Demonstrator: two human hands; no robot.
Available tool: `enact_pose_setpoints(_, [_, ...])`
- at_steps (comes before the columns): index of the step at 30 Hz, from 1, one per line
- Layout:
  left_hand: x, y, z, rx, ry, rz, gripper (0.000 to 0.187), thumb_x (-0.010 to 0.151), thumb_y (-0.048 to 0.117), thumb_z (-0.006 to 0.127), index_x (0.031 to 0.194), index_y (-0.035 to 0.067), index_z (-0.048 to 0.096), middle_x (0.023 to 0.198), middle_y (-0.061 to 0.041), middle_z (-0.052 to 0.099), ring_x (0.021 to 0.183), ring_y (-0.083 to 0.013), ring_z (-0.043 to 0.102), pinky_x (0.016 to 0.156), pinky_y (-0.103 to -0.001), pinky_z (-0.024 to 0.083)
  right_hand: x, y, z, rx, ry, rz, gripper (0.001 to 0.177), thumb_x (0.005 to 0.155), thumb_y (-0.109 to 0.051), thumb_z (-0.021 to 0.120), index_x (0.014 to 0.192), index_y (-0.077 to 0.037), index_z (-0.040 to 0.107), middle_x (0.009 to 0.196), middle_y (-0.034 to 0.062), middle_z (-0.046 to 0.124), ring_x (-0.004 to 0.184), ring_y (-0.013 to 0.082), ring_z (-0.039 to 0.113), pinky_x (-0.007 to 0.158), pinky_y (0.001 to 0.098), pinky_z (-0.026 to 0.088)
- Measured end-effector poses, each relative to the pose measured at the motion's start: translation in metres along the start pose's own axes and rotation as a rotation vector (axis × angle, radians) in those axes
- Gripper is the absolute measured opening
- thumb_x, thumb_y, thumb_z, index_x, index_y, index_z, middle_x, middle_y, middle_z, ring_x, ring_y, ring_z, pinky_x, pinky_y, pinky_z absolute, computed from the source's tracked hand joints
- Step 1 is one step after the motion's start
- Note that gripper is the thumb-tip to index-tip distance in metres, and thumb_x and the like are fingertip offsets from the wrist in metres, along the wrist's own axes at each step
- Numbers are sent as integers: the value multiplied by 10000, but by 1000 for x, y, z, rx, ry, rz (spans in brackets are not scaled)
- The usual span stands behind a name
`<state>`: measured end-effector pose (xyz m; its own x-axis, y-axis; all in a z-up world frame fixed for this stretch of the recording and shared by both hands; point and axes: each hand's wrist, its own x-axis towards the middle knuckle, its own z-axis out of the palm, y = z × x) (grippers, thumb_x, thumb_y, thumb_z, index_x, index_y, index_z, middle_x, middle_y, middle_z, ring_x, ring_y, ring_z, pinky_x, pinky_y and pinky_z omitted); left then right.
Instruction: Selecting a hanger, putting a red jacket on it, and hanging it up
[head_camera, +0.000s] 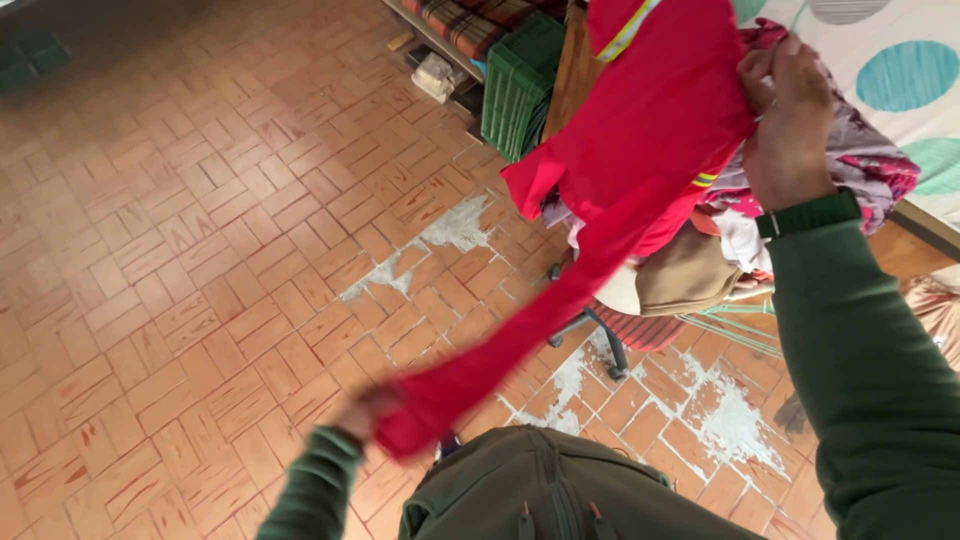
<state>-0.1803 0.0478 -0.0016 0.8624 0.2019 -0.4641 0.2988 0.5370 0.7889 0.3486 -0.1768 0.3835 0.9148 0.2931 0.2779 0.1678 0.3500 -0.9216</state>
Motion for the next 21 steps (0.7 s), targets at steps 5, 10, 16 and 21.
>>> enact_pose_setpoints(5, [-54,178,-26,-617,61,625,101,931,112,672,909,138,768,886,33,691,931,-93,603,867,-279,471,4,17,-10,-36,-67,-60,355,1081,-291,597,745,-181,565,803,-34,620,808,122,607,904,287,541])
enact_pose_setpoints(10, [-115,263,10,-798,22,1137,449,908,53,543,1227,267,774,1217,56,764,1199,-133,714,1185,-376,572,-3,25,-19,-126,-252,-91,358,1134,-377,487,836,-188,548,940,-45,609,972,125,599,1019,284,523])
enact_pose_setpoints(16, [-128,342,34,26,868,1405,202,1025,-22,717,1178,95,657,1098,-66,695,1020,-188,692,873,-346,658,-15,39,-3,-156,-260,-5,327,1152,-278,479,850,-185,562,885,-47,590,893,95,589,887,245,481])
enact_pose_setpoints(21, [-131,380,119,24,792,1172,216,1033,344,627,948,146,622,807,-71,707,614,-207,728,499,-326,637,-35,68,22,-208,-224,-41,274,1057,-177,523,788,-150,571,843,0,636,860,92,649,823,230,506])
